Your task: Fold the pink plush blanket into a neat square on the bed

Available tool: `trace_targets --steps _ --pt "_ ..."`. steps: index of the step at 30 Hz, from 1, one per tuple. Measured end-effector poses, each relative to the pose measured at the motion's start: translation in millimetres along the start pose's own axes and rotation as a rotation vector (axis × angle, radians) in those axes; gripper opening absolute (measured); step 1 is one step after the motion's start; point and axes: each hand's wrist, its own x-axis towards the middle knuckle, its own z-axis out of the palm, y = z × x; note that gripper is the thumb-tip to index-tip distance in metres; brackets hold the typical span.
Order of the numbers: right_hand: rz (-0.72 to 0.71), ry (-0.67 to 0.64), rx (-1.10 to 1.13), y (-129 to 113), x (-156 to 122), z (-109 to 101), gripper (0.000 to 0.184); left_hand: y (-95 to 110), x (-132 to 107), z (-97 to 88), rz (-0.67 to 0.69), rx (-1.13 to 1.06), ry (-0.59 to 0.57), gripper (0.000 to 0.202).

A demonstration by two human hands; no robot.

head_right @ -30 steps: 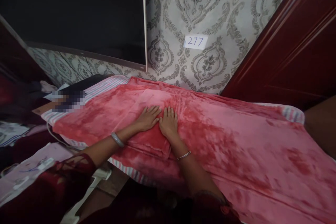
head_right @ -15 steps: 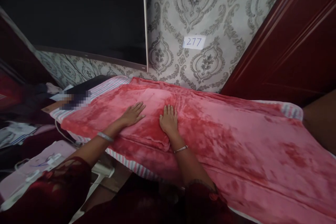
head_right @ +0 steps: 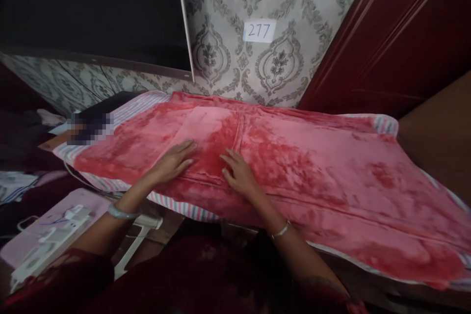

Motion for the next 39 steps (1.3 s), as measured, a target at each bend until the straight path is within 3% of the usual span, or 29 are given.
trace_targets --steps 4,8,13,17,20,23,26,30,35,39 --pt "-0.146 -0.052 0.016 -16 -38 -3 0.051 12 -22 13.5 0.122 -0.049 0.000 0.062" --pt "-0.174 -0.022 -0.006 -21 -33 1 0.044 13 -28 20.7 0.136 -0.003 0.004 0.060" --pt "-0.104 0.012 -0.101 -25 -23 -1 0.043 22 -25 24.6 0.086 0.076 0.009 0.054" --pt "-0.108 0.030 -0.159 -25 -35 0 0.045 29 -29 31.8 0.073 0.112 0.024 0.049" --pt "-0.125 0.037 -0.096 -25 -43 -1 0.037 27 -34 30.6 0.081 0.063 0.021 0.047" --pt "-0.017 0.062 -0.041 -31 -33 -8 0.036 28 -30 21.2 0.095 -0.061 0.030 0.044" --pt "0.172 0.172 0.052 -39 3 -8 0.052 35 -8 11.8 0.030 -0.131 0.136 0.049" --pt "0.348 0.327 0.247 -45 54 16 0.071 56 31 13.0 -0.087 -0.076 0.208 0.054" --pt "0.561 0.345 0.355 -39 62 59 0.073 82 44 38.3 -0.087 0.069 -0.013 0.061" --pt "0.556 0.339 0.319 -32 51 76 0.073 88 35 51.4 -0.065 0.155 -0.115 0.062"
